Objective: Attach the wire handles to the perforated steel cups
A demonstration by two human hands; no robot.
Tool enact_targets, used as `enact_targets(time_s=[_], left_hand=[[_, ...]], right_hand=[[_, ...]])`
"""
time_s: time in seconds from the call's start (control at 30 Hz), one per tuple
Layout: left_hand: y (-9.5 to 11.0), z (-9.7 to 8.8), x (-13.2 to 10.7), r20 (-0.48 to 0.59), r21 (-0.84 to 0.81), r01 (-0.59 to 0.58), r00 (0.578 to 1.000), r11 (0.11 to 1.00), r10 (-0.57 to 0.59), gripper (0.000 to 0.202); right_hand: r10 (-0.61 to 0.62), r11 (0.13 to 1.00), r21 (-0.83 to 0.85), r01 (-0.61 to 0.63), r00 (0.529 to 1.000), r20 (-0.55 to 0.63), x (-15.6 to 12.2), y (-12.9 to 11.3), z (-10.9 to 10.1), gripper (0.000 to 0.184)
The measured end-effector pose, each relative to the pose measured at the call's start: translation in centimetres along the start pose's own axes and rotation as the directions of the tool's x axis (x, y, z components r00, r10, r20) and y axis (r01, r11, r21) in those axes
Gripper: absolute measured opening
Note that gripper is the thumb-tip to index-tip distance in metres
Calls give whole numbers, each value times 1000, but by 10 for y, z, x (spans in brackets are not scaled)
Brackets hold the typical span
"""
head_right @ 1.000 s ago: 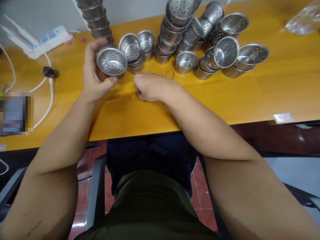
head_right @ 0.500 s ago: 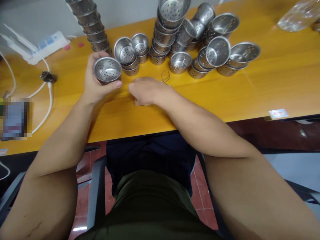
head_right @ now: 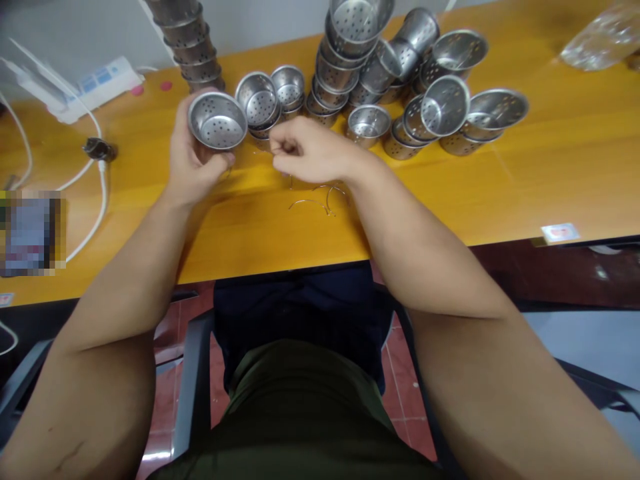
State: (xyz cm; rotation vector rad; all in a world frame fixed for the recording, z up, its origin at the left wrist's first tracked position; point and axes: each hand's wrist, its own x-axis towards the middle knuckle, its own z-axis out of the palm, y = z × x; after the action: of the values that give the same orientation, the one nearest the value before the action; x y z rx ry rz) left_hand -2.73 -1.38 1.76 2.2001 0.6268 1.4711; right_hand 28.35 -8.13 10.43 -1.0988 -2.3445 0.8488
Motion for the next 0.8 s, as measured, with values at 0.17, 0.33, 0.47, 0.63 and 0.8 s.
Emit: enact_targets(time_s=[0.17, 0.33, 0.47, 0.63, 0.8], left_hand=[[-1, 0, 6, 18, 74, 23, 1000, 997, -24, 98], [26, 7, 12, 18, 122, 133, 990, 984, -136, 99], [9, 16, 2, 16, 59, 78, 997, 995, -79, 116], [-8, 29, -8, -14, -18, 26, 1000, 1000, -26, 122], [5, 31, -8, 79, 148, 167, 980, 975, -180, 97]], right_hand=[[18, 990, 143, 3, 989, -146, -1, -10, 4, 37], [144, 989, 77, -128, 951, -274, -3, -23, 4, 35], [82, 997, 21, -80, 940, -330, 0, -13, 7, 36], [-219, 949, 126, 290, 889, -403, 13, 12, 25, 54], [-214, 947, 137, 291, 889, -404, 16, 15, 28, 57]])
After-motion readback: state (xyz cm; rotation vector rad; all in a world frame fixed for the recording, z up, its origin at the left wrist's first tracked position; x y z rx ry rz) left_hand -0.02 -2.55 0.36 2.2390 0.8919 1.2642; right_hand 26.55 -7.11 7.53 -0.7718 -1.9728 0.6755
